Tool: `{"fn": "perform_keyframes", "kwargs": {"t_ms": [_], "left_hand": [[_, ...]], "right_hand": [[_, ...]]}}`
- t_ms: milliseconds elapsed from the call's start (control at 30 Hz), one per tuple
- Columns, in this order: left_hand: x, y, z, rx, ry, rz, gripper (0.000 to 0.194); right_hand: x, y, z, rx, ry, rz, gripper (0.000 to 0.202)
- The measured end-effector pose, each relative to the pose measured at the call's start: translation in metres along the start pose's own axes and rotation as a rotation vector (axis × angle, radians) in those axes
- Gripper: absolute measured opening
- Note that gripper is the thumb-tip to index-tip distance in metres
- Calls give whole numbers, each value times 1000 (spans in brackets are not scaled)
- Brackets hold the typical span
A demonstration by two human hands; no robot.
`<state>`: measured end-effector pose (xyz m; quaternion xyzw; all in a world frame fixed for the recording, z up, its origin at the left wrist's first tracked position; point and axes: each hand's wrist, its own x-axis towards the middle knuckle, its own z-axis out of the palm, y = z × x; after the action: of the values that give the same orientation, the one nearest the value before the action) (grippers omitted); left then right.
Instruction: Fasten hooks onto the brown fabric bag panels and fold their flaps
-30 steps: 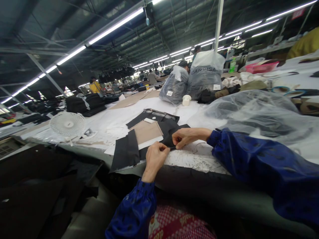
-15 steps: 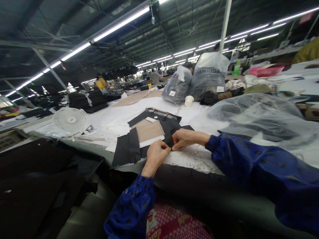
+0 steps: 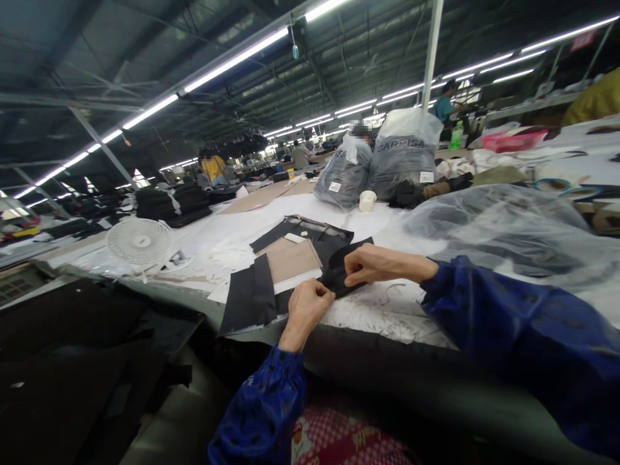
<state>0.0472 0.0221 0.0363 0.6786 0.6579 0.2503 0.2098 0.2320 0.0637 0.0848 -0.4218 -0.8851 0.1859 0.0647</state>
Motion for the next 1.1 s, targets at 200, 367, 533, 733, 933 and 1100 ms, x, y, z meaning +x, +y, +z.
{"fn": "perform_keyframes", "kwargs": {"t_ms": [200, 367, 533, 733, 933, 1100], "left_hand": [[0, -3, -1, -33, -8, 26, 13], [2, -8, 0, -94, -45, 38, 18], [1, -18, -7, -189, -77, 99, 23], [-22, -26, -16, -74, 256, 179, 19], [-24, -16, -5, 101, 186, 49, 16], [-14, -12, -5, 62, 145, -67, 15]], "right_hand": [[14, 10, 16, 261, -89, -216, 26], [26, 17, 27, 288, -119, -74, 28], [33, 11, 22, 230, -132, 5, 27], [43, 6, 23, 191, -164, 60, 24], [39, 8, 22, 178, -156, 48, 25], [37, 12, 22, 167, -155, 22, 31]]}}
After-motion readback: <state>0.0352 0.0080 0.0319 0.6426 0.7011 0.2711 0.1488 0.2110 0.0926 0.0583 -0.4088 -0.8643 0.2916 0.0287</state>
